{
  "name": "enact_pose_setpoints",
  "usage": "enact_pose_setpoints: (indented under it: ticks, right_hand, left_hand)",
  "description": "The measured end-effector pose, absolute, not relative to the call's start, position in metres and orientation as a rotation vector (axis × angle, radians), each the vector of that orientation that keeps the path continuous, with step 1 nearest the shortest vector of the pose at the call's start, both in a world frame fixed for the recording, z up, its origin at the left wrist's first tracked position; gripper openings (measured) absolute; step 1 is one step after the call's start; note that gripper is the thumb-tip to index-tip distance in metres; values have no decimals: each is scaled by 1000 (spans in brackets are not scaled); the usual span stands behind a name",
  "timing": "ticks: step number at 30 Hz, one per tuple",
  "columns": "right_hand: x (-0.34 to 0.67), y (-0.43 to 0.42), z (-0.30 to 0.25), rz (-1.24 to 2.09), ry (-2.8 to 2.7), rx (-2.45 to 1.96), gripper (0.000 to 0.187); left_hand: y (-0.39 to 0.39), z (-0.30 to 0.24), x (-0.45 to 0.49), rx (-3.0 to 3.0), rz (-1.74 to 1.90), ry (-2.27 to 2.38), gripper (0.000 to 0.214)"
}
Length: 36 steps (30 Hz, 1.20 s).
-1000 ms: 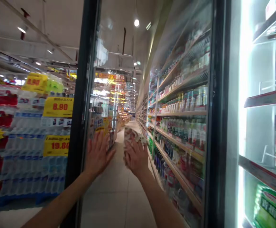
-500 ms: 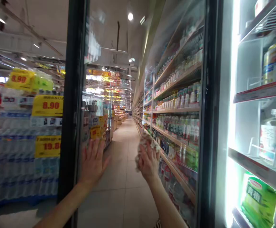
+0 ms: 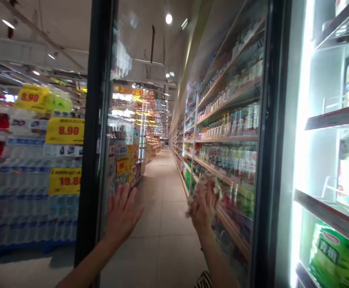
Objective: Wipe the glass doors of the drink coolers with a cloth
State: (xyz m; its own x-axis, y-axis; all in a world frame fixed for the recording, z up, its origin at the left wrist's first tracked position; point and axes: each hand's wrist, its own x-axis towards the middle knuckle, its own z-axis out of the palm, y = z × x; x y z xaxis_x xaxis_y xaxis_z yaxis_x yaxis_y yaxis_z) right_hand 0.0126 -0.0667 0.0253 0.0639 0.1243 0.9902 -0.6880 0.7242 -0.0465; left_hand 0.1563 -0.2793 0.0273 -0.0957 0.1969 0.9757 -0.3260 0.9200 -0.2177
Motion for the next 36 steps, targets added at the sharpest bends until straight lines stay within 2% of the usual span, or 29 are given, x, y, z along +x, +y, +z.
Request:
enact_pose_setpoints:
  ticks: [3,9,11,15,17,20,23,29,32,36]
  right_hand:
    - [7,-62,30,793,-1365,345,49]
    - [41,-94,22,570,-1325,845,38]
    - [52,-86,32,743,-1298,833,36]
    - [62,-49,77,1292,-1464,621,39]
    - [56,-34,101,1354,-1529,543,41]
    - [31,-30,123,1209,-1398,337,35]
    - [11,-47,120,922,-1175,336,27]
    - [17,-77,82,501,-1150,508,39]
    - [3,-58,83,538,-1252,477,45]
    - [-24,-19,87,780,-1335,240,52]
  left_hand:
    - [-278,26,157,97,444,-1602,69]
    - [-277,27,157,95,419,-1598,63]
    - [-276,27,159,96,400,-1601,60]
    - [-273,26,162,110,392,-1626,55]
    - [-272,25,163,128,387,-1635,55]
    - [-270,24,165,144,391,-1638,57]
    - [-268,23,166,155,406,-1635,59]
    - [-270,22,167,158,424,-1643,61]
    - [-272,21,166,148,410,-1666,60]
    - [-274,22,162,139,383,-1663,59]
